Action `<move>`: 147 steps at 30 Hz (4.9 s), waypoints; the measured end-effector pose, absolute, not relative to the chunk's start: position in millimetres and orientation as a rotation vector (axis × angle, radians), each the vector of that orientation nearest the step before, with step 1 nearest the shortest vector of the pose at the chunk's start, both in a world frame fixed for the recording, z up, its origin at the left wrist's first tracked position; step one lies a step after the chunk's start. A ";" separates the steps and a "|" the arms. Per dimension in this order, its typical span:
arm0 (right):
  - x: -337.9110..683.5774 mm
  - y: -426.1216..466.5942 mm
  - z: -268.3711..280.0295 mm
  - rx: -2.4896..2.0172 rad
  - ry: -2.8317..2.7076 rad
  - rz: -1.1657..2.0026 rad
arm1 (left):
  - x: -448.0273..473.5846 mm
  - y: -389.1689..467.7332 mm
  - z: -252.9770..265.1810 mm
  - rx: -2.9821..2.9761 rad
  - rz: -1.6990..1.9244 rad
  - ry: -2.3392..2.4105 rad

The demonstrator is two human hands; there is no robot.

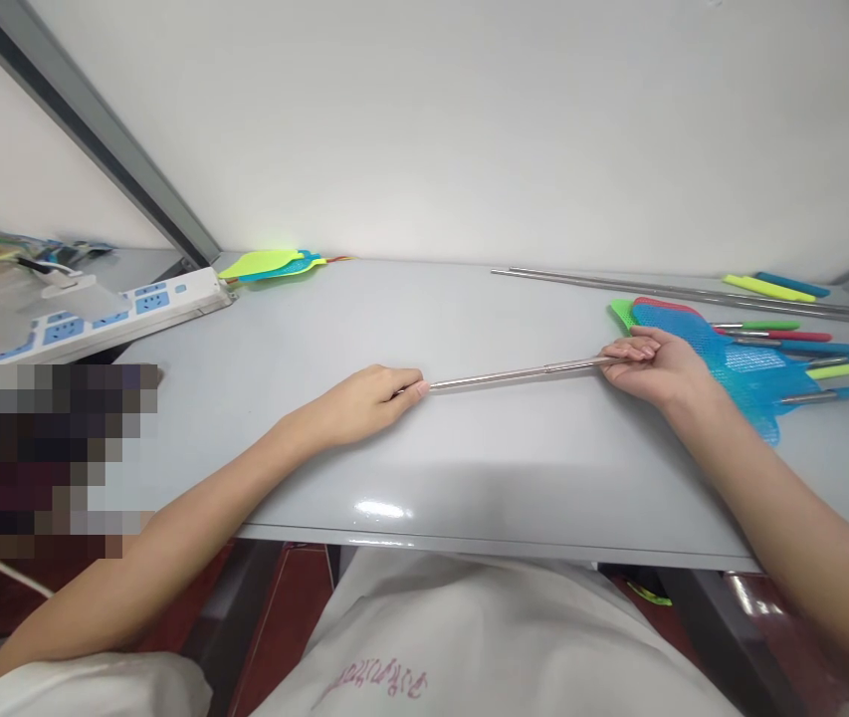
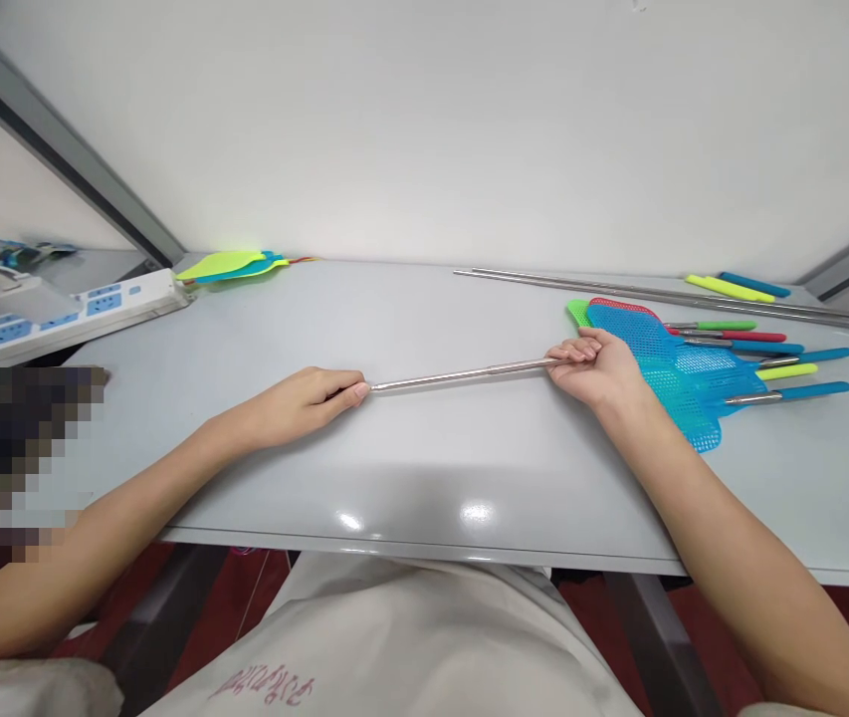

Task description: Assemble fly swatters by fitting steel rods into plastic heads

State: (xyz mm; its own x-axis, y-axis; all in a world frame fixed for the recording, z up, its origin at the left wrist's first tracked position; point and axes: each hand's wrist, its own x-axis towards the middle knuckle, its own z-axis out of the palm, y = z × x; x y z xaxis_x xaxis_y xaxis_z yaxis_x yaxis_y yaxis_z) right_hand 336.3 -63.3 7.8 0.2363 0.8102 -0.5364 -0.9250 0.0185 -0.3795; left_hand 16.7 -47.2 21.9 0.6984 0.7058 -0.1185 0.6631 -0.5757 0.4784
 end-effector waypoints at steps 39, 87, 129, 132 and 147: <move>302.9 -78.0 10.8 -0.642 0.082 1.108 | 33.6 -61.4 6.1 2.725 -0.014 1.160; 234.7 -105.9 15.2 -0.557 -0.166 1.238 | 53.0 -78.6 6.1 2.544 0.037 1.004; 240.5 -99.4 3.3 -0.578 -0.117 1.427 | 48.8 -78.5 14.5 2.332 0.174 0.934; 242.9 -97.8 3.3 -0.596 -0.095 1.425 | 48.8 -78.4 15.3 2.313 0.183 0.935; 263.3 -88.7 8.8 -0.628 0.079 1.363 | 47.2 -78.8 17.5 2.277 0.202 0.938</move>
State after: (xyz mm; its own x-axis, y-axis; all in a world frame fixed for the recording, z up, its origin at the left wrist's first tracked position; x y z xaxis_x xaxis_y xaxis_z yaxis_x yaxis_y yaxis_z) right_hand 263.3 -88.7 8.8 0.2304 0.8845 -0.4057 -0.9254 0.0702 -0.3725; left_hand 47.2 -78.8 17.5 0.7310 0.6748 -0.1019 0.5733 -0.5263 0.6280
